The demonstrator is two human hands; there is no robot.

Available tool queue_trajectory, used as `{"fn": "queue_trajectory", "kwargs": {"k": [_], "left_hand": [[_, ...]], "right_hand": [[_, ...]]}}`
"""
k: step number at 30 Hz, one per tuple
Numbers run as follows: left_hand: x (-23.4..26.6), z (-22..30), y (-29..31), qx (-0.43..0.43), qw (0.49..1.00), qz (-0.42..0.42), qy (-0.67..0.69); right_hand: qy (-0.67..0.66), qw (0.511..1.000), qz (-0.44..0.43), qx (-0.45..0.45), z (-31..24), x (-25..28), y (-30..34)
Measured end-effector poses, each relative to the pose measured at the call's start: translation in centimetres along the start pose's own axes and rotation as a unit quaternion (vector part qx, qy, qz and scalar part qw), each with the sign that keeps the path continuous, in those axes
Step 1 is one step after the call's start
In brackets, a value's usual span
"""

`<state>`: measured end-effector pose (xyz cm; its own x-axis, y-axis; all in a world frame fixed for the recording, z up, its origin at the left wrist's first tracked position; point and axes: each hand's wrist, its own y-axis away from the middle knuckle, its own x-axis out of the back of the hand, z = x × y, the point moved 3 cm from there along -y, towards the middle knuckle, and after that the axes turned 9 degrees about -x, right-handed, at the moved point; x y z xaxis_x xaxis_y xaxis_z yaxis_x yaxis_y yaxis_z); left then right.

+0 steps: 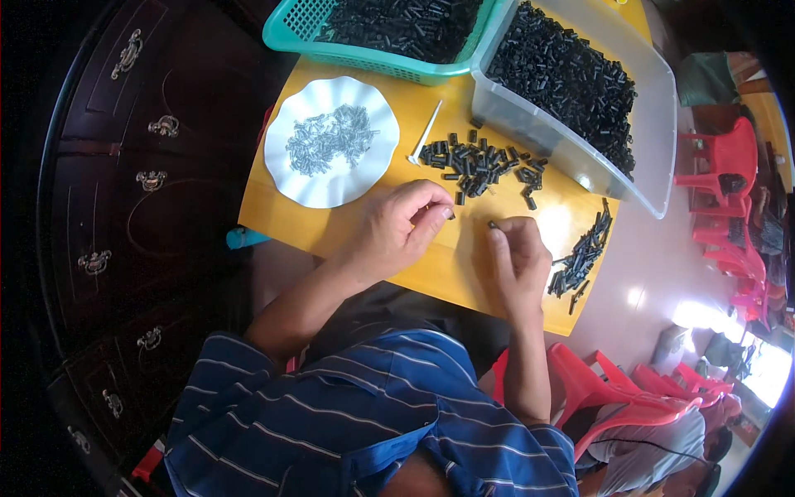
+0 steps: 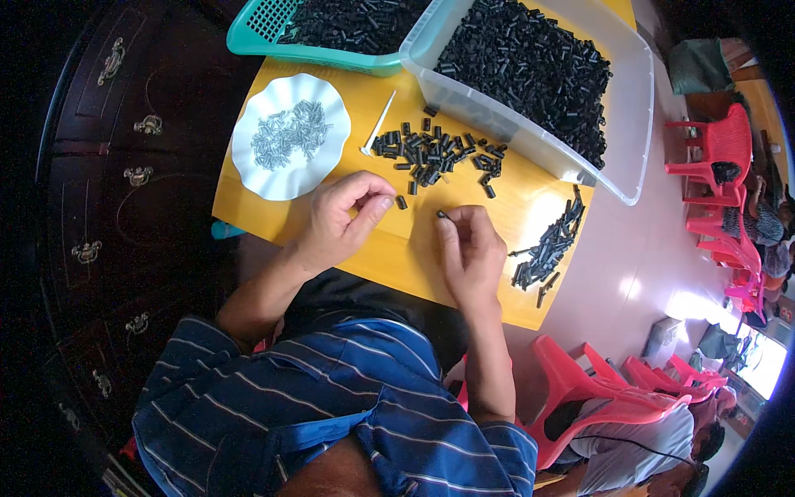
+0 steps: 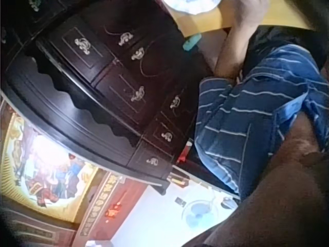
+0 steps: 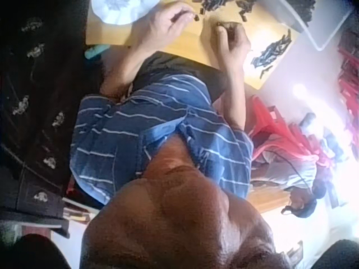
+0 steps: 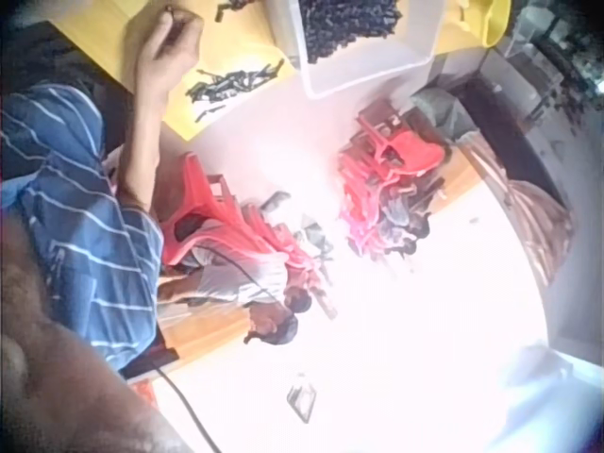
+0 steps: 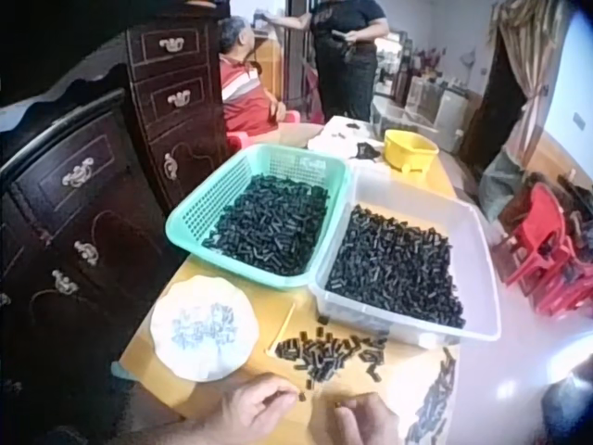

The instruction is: Assembling small plastic components by hand at a workbench.

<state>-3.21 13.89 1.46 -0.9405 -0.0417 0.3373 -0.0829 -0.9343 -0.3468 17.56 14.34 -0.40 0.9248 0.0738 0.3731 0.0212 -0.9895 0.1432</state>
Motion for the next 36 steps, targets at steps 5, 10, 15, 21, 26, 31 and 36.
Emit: {"fn": "queue_trajectory", "kwargs": {"k": [5, 10, 15, 21, 26, 31, 36], "left_hand": [[-0.5, -0.9, 0.1, 0.052, 0.998, -0.026, -0.009], [-0.7, -2.0, 0.3, 0.079, 0.996, -0.030, -0.021], [-0.7, -2.6, 0.2, 0.134, 0.990, -0.047, 0.017], [0.3, -3.7, 0.7, 0.155, 0.985, -0.032, 0.070], [0.8, -2.9, 1.7, 0.177, 0.981, -0.022, 0.072], [1.1, -1.9, 3.6, 0.213, 0.973, -0.048, 0.071], [0.4, -1.7, 3.8, 0.180, 0.980, -0.072, 0.034]], "right_hand": [[-0.128, 0.990, -0.025, -0.046, 0.4, 0.7, 0.8], [-0.176, 0.982, -0.033, -0.053, 0.7, 1.1, 1.1], [-0.114, 0.990, -0.064, -0.044, -0.1, 1.8, 1.6], [-0.121, 0.985, -0.106, -0.061, -0.2, 1.7, 1.8], [-0.154, 0.981, -0.103, -0.058, 0.1, 1.5, 2.0], [-0.159, 0.981, -0.102, -0.054, 0.4, 1.6, 2.0], [-0.152, 0.980, -0.117, -0.053, 0.1, 1.5, 2.0]]}}
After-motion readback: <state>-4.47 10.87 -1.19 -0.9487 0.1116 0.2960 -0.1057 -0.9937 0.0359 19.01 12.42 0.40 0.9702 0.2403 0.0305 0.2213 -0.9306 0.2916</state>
